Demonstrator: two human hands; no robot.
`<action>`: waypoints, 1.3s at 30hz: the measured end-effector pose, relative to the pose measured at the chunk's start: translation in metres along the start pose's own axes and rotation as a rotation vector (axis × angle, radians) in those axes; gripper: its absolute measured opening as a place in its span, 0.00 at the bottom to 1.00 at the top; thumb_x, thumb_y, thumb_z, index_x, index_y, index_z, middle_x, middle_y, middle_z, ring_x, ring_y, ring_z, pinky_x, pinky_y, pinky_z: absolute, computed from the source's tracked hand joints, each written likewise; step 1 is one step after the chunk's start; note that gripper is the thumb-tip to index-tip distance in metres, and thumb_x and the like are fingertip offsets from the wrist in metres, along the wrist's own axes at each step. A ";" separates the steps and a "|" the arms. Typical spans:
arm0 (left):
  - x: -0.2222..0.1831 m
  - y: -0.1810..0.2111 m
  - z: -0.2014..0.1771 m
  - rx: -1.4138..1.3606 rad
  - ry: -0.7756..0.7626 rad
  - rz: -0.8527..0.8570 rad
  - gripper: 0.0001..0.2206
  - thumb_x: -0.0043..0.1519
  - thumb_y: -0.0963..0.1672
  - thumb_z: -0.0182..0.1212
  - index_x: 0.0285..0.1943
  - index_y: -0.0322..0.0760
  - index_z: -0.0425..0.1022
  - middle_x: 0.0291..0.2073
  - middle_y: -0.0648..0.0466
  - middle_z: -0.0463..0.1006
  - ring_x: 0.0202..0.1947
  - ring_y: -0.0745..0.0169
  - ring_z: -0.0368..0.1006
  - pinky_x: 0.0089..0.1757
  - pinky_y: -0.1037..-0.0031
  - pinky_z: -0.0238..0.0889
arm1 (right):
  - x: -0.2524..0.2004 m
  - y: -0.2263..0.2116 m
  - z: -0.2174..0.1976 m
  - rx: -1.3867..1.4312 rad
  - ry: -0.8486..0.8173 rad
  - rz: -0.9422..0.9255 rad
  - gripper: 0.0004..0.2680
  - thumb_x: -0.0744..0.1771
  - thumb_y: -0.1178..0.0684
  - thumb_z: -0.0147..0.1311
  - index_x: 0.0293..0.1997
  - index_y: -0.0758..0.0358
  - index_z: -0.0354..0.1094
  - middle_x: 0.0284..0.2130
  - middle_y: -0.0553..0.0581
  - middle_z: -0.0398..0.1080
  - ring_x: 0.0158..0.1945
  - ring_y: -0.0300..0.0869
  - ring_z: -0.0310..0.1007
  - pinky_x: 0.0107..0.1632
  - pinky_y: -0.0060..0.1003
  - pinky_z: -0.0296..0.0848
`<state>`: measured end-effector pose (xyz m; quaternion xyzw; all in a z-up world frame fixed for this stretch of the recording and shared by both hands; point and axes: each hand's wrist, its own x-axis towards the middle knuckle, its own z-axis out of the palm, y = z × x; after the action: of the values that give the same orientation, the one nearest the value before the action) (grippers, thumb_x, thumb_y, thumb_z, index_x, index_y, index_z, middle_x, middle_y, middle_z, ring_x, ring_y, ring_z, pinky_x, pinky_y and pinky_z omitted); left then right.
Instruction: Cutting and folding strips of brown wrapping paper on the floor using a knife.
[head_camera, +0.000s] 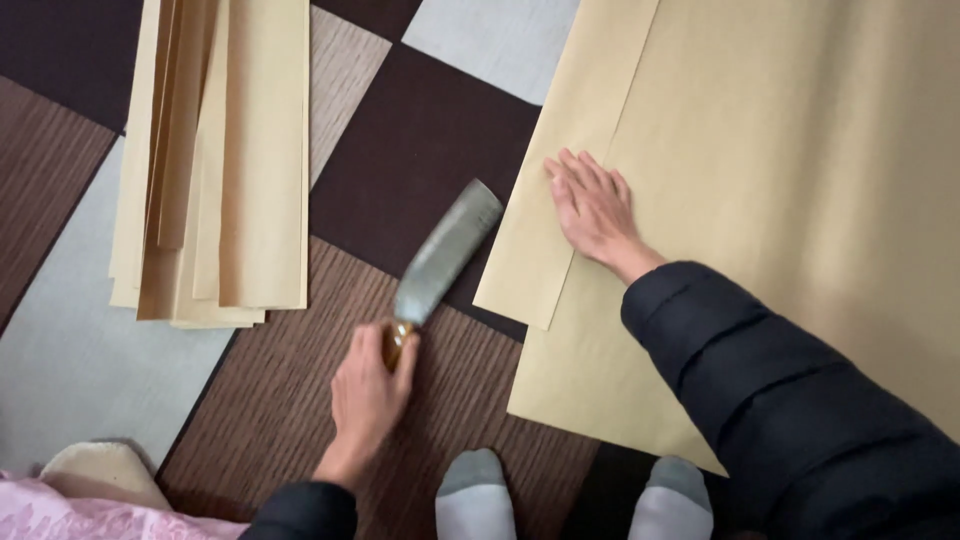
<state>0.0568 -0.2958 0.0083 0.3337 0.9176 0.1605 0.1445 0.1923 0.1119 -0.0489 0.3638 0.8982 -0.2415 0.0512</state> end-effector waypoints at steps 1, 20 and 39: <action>-0.012 0.007 -0.008 0.000 -0.001 0.000 0.21 0.70 0.58 0.67 0.65 0.49 0.78 0.45 0.52 0.79 0.40 0.33 0.86 0.37 0.44 0.81 | -0.006 -0.008 -0.010 0.000 -0.001 0.001 0.24 0.78 0.28 0.16 0.86 0.24 0.54 0.86 0.42 0.48 0.89 0.46 0.41 0.83 0.70 0.38; -0.084 0.021 -0.006 -0.149 -0.061 0.438 0.23 0.63 0.48 0.73 0.67 0.37 0.81 0.51 0.50 0.76 0.43 0.52 0.72 0.45 0.64 0.68 | -0.019 -0.039 -0.033 -0.018 -0.026 -0.006 0.25 0.76 0.35 0.27 0.85 0.50 0.56 0.86 0.52 0.47 0.89 0.50 0.36 0.83 0.64 0.34; -0.099 0.039 0.012 -0.156 0.075 0.236 0.22 0.62 0.46 0.73 0.66 0.37 0.80 0.50 0.50 0.76 0.44 0.53 0.72 0.46 0.64 0.67 | -0.021 -0.035 -0.022 -0.024 0.037 -0.064 0.25 0.76 0.37 0.33 0.84 0.54 0.58 0.86 0.58 0.48 0.89 0.54 0.35 0.82 0.68 0.33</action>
<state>0.1559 -0.3306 0.0278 0.4207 0.8615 0.2597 0.1159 0.1862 0.0872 -0.0104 0.3385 0.9131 -0.2253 0.0312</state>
